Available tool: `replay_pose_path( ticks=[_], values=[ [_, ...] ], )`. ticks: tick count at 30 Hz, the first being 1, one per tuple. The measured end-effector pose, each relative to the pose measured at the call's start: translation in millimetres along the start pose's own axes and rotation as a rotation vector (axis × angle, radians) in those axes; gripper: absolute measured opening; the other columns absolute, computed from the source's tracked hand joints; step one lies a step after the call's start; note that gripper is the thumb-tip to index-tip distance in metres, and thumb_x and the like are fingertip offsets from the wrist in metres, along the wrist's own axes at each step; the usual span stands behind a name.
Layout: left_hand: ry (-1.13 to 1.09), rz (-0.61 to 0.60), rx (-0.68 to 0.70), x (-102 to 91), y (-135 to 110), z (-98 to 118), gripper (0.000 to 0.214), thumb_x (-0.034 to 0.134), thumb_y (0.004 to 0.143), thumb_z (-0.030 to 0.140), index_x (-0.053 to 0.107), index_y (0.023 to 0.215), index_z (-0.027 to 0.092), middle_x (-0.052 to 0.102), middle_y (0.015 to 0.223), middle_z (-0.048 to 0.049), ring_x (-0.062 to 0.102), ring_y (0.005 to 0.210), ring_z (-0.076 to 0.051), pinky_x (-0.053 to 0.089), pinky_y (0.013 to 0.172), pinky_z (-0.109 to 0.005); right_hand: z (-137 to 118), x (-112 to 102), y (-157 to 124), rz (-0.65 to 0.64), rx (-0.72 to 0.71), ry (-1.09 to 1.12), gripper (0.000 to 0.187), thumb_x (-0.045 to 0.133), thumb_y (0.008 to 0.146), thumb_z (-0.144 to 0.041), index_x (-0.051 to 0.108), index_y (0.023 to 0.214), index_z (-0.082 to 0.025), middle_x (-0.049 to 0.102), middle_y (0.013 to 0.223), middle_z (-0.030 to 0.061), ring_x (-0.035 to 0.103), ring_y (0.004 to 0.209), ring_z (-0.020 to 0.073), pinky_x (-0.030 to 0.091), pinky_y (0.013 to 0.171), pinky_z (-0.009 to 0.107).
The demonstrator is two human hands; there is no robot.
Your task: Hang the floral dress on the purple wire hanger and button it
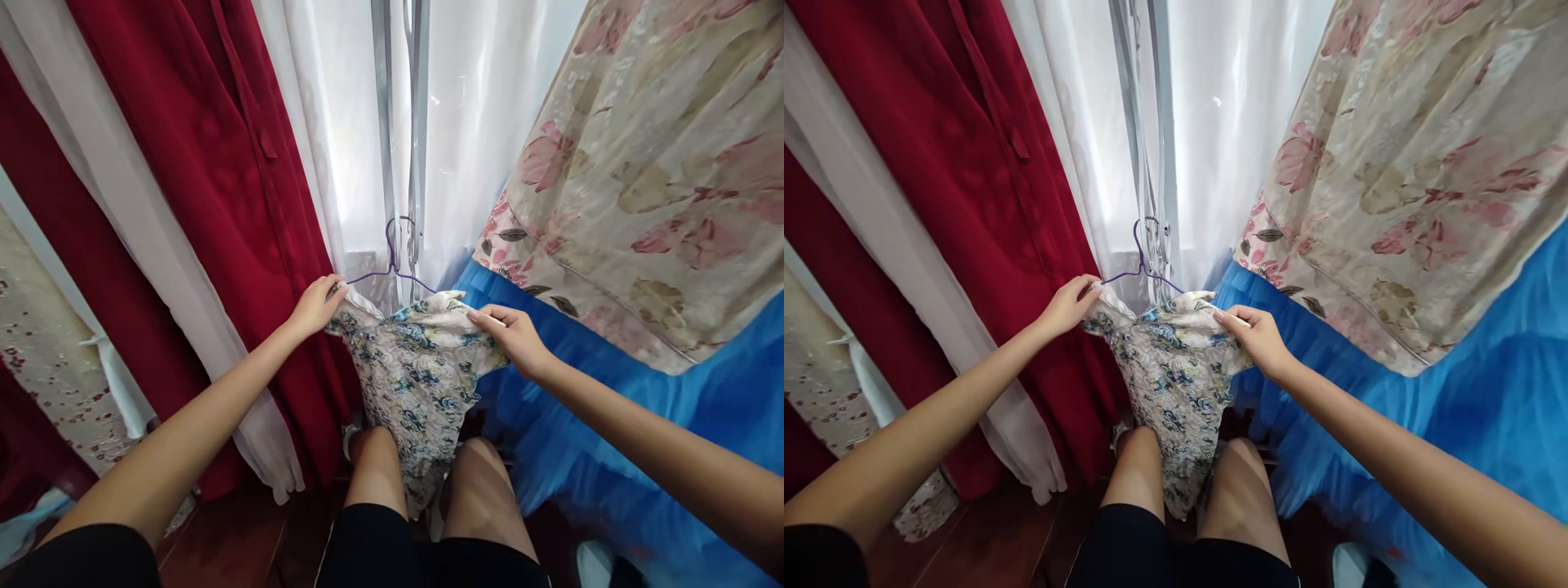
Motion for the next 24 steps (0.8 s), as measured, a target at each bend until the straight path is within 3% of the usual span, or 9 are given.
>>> replay_pose_path(
  ticks=[3, 6, 10, 12, 16, 18, 21, 24],
  values=[
    [-0.014, 0.061, 0.041, -4.8, -6, 17, 0.032, 0.045, 0.100, 0.045, 0.064, 0.101, 0.019, 0.067, 0.098, -0.0074, 0.062, 0.096, -0.025, 0.046, 0.089, -0.035, -17, -13, 5, 0.059, -0.058, -0.009, 0.039, 0.081, 0.075, -0.055, 0.072, 0.067, -0.018, 0.061, 0.061, -0.0021, 0.049, 0.056, 0.0119, 0.037, 0.053, 0.025],
    [-0.015, 0.162, 0.041, -13.2, -12, 36, 0.029, 0.047, 0.099, 0.045, 0.063, 0.102, 0.020, 0.068, 0.098, -0.0060, 0.063, 0.093, -0.024, 0.045, 0.084, -0.032, -41, -21, 20, 0.137, -0.074, 0.018, 0.033, 0.087, 0.069, -0.048, 0.073, 0.064, -0.019, 0.061, 0.059, -0.0013, 0.050, 0.055, 0.0131, 0.038, 0.052, 0.026],
    [0.008, 0.251, -0.069, -23.4, -8, 37, 0.018, 0.056, 0.090, 0.033, 0.062, 0.103, 0.021, 0.066, 0.085, -0.0021, 0.059, 0.076, -0.021, 0.040, 0.070, -0.029, -78, -4, 32, 0.139, -0.057, 0.026, 0.032, 0.089, 0.067, -0.045, 0.072, 0.063, -0.019, 0.060, 0.055, -0.0009, 0.053, 0.053, 0.0145, 0.041, 0.050, 0.027],
    [0.026, 0.268, -0.117, -25.0, -7, 27, 0.017, 0.055, 0.084, 0.025, 0.061, 0.100, 0.022, 0.064, 0.081, -0.0011, 0.057, 0.071, -0.020, 0.038, 0.067, -0.028, -94, 15, 24, -0.042, -0.073, 0.020, 0.033, 0.083, 0.074, -0.049, 0.073, 0.068, -0.018, 0.066, 0.062, 0.0004, 0.059, 0.057, 0.0153, 0.045, 0.053, 0.026],
    [-0.193, 0.422, -0.190, -23.6, -20, 9, 0.015, 0.048, 0.078, 0.020, 0.057, 0.090, 0.021, 0.058, 0.076, -0.0002, 0.053, 0.067, -0.018, 0.039, 0.065, -0.027, -111, 52, -23, -0.730, -0.146, -0.050, 0.044, 0.055, 0.098, -0.055, 0.078, 0.110, -0.019, 0.078, 0.100, 0.0049, 0.071, 0.089, 0.0222, 0.058, 0.075, 0.031],
    [-0.441, 0.552, -0.280, -22.1, -30, 12, 0.012, 0.049, 0.075, 0.021, 0.055, 0.085, 0.021, 0.051, 0.069, 0.0015, 0.048, 0.061, -0.016, 0.036, 0.057, -0.025, -105, 59, -41, -0.861, -0.172, -0.183, 0.046, 0.051, 0.101, -0.052, 0.068, 0.133, -0.023, 0.075, 0.120, 0.0060, 0.071, 0.104, 0.0252, 0.058, 0.089, 0.037],
    [-0.807, 0.611, -0.294, -20.6, -33, 40, 0.008, 0.049, 0.072, 0.024, 0.052, 0.078, 0.021, 0.050, 0.068, 0.0006, 0.047, 0.059, -0.014, 0.037, 0.053, -0.024, -87, 60, -48, -0.732, -0.380, -0.446, 0.061, 0.063, 0.097, -0.039, 0.047, 0.153, -0.024, 0.057, 0.150, 0.0114, 0.058, 0.131, 0.0297, 0.047, 0.112, 0.045],
    [-1.082, 0.339, -0.233, -16.5, -25, 91, 0.007, 0.042, 0.074, 0.026, 0.042, 0.070, 0.021, 0.055, 0.075, -0.0031, 0.047, 0.055, -0.013, 0.042, 0.053, -0.028, -75, 65, -46, -0.610, -0.655, -0.573, 0.086, 0.067, 0.093, -0.027, 0.020, 0.164, -0.022, 0.030, 0.167, 0.0154, 0.029, 0.154, 0.0292, 0.028, 0.126, 0.050]
  ],
)
Point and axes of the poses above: each hand's wrist, its own y-axis towards the middle knuckle, its own x-axis out of the palm, z = x × y, the point moved 2 cm from there along y, towards the middle knuckle
